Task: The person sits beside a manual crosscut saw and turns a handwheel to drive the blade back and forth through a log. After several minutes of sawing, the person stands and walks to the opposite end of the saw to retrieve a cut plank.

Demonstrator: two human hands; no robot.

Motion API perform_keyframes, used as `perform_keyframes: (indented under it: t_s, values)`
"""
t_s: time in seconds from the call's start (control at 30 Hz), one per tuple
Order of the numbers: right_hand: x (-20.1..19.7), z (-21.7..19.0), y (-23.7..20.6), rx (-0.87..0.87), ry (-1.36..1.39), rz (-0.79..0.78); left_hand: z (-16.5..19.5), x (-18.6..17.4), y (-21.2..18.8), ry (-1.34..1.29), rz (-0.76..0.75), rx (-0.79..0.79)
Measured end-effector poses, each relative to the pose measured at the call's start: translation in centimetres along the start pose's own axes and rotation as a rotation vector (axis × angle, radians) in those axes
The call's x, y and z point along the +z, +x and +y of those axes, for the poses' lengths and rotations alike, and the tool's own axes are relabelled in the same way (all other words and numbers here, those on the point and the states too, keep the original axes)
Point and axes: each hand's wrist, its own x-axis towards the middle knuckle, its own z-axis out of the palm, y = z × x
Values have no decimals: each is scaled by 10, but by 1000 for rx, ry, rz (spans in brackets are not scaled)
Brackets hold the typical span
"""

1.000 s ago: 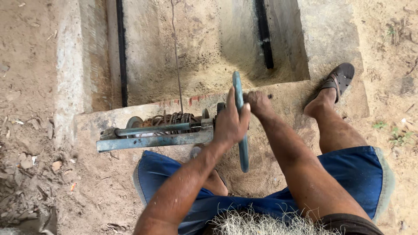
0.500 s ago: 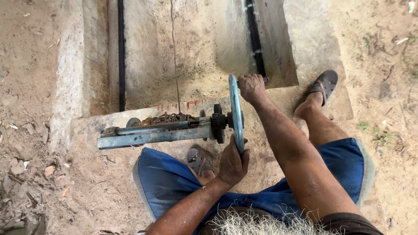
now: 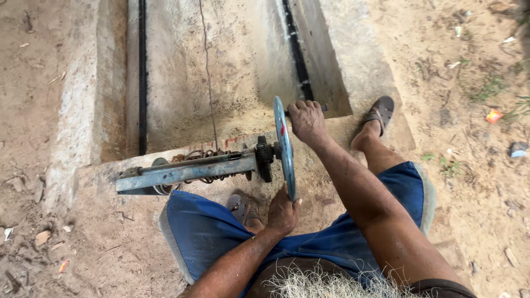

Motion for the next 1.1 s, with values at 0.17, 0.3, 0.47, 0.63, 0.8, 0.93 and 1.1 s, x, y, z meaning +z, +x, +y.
perform_keyframes:
  t_s: [0.17,0.3,0.47,0.63,0.8,0.93,1.1]
  values:
    - [-23,-18,-34,-9,37,-15,-2,8,-9,149,365,259]
    - [-32,-28,-64,-107,-15,122,-7,13,-9,120,367,279]
    - [-49,-40,-98,-99,9,-69,-4,6,-7,38,272,197]
    - [-66,-55,-131,-155,41,-60,17,-22,-3,13,276,194]
    - [-67,-58,-158,-233,85,-47,42,-52,0,-237,176,96]
    - [-59,-54,-165,-245,77,-185,48,-59,4,-208,267,180]
    - [-41,-45,-166,-227,81,-382,33,-45,11,-271,132,33]
